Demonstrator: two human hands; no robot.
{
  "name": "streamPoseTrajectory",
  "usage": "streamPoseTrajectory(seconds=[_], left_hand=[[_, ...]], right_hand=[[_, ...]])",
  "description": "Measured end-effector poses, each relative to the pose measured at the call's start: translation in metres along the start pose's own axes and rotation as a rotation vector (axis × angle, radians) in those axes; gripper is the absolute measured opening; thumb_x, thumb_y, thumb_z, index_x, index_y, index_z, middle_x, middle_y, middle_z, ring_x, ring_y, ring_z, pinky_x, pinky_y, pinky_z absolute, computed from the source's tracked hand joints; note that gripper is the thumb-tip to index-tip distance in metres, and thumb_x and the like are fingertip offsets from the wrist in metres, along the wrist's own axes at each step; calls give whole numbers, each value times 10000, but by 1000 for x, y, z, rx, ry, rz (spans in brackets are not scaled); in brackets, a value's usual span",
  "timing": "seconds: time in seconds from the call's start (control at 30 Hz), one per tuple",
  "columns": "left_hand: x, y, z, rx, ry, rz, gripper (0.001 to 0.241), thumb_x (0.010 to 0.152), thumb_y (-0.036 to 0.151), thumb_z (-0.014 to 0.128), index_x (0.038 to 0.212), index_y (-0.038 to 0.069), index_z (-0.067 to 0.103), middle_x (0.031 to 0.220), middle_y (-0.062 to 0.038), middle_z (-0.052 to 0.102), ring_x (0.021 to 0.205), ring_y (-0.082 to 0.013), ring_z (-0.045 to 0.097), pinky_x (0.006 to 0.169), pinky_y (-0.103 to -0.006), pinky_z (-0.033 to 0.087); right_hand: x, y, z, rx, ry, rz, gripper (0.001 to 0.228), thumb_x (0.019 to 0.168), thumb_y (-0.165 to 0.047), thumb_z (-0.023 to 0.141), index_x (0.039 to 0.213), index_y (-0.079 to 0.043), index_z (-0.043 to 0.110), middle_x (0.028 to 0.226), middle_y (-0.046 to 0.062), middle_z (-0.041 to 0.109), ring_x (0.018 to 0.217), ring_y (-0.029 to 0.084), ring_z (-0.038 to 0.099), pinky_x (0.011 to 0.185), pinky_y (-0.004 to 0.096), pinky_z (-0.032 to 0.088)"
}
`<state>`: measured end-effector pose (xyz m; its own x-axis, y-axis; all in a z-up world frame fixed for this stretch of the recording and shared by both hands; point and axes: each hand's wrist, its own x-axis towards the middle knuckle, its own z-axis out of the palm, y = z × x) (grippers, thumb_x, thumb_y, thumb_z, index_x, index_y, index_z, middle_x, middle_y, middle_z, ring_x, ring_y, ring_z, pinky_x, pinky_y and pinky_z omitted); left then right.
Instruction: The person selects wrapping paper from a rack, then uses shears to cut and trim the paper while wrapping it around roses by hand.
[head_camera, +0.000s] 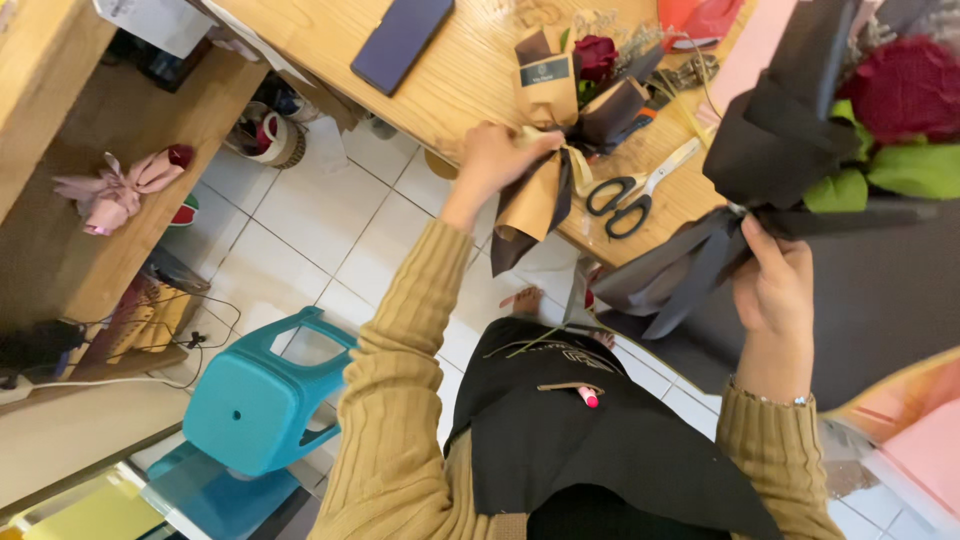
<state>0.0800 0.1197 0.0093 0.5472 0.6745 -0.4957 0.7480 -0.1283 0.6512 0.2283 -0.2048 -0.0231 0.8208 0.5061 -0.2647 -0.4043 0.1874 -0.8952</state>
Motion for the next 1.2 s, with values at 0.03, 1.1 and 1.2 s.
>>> streamPoseTrajectory(seconds=[0.03, 1.1, 1.2], left_hand=[[26, -12, 16, 158, -27, 30, 732, 784, 792, 534, 1009, 96, 561, 990, -83, 441, 921, -225, 414, 791, -330, 472], [-140, -136, 0, -1050, 405, 373, 216, 807, 127, 836, 1004, 80, 763, 1068, -47, 778, 990, -144, 711, 896, -316, 587], [-161, -163, 21, -1110, 509, 303, 222, 795, 110, 845, 994, 64, 758, 1061, -49, 770, 983, -133, 687, 878, -308, 570]], right_hand=[[-1, 3, -2, -28, 11, 5, 263, 994, -118, 682, 1236, -18, 656, 1236, 65, 722, 1141, 155, 700, 1037, 301, 579], [-14, 50, 64, -121, -445, 30, 569, 998, -64, 537, 1551, -65, 405, 1589, 91, 474, 1434, 220, 468, 1236, 417, 399], [-20, 60, 71, -85, -479, 118, 658, 935, -124, 622, 1547, -70, 388, 1547, 103, 502, 1362, 275, 524, 1116, 543, 479]])
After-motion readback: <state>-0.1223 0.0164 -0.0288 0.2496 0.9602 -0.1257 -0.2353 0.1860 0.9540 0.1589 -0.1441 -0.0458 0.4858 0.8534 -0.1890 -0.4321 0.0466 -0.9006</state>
